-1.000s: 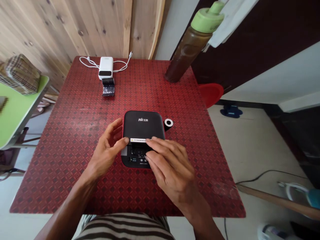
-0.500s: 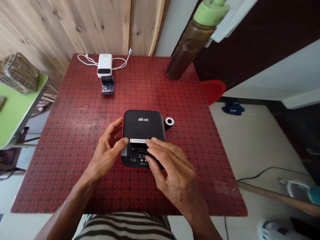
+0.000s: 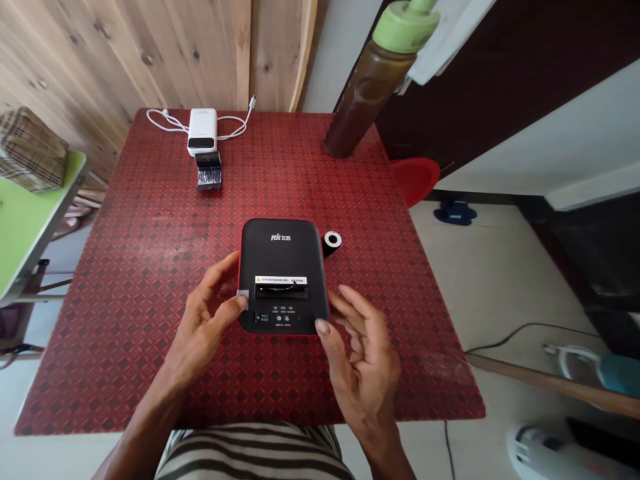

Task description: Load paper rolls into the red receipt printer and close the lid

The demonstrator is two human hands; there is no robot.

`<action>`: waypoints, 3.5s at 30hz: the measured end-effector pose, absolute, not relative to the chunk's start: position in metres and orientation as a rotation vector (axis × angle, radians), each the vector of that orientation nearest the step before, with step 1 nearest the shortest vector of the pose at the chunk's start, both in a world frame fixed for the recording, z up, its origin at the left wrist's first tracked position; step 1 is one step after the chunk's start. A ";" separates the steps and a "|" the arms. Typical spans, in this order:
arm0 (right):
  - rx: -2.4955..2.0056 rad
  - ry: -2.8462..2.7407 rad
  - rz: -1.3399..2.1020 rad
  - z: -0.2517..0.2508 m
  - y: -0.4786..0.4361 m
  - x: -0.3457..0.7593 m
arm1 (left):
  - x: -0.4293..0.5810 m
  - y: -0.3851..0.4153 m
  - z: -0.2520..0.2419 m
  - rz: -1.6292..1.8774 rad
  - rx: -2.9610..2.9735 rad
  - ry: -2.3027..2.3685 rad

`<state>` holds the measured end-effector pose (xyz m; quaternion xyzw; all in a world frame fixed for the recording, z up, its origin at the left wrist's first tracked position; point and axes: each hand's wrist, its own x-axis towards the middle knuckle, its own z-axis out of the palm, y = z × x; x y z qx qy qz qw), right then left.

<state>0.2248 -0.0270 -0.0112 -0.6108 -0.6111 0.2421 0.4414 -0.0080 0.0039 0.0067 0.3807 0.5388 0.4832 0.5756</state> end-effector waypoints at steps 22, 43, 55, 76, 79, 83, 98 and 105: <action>-1.481 -1.487 0.626 -0.028 -0.032 0.224 | 0.003 0.003 0.016 1.164 0.709 1.313; -1.253 -2.186 0.121 0.041 0.060 0.212 | -0.005 -0.002 -0.008 1.224 0.870 1.231; -1.232 -2.125 0.674 0.057 0.069 0.208 | -0.006 0.003 -0.010 1.214 0.870 1.173; -1.406 -2.447 0.265 0.081 0.080 0.195 | -0.008 0.000 -0.004 1.179 0.848 1.177; -1.284 -2.104 0.435 0.074 0.061 0.233 | -0.008 -0.002 -0.007 1.164 0.854 1.203; -1.387 -1.772 0.695 0.044 0.035 0.280 | -0.010 -0.002 -0.016 1.201 0.881 1.219; -1.485 -1.894 0.993 -0.008 0.025 0.266 | -0.010 -0.004 -0.026 1.268 0.906 1.202; -1.516 -1.833 1.056 -0.010 0.016 0.277 | -0.011 -0.005 -0.026 1.269 0.889 1.225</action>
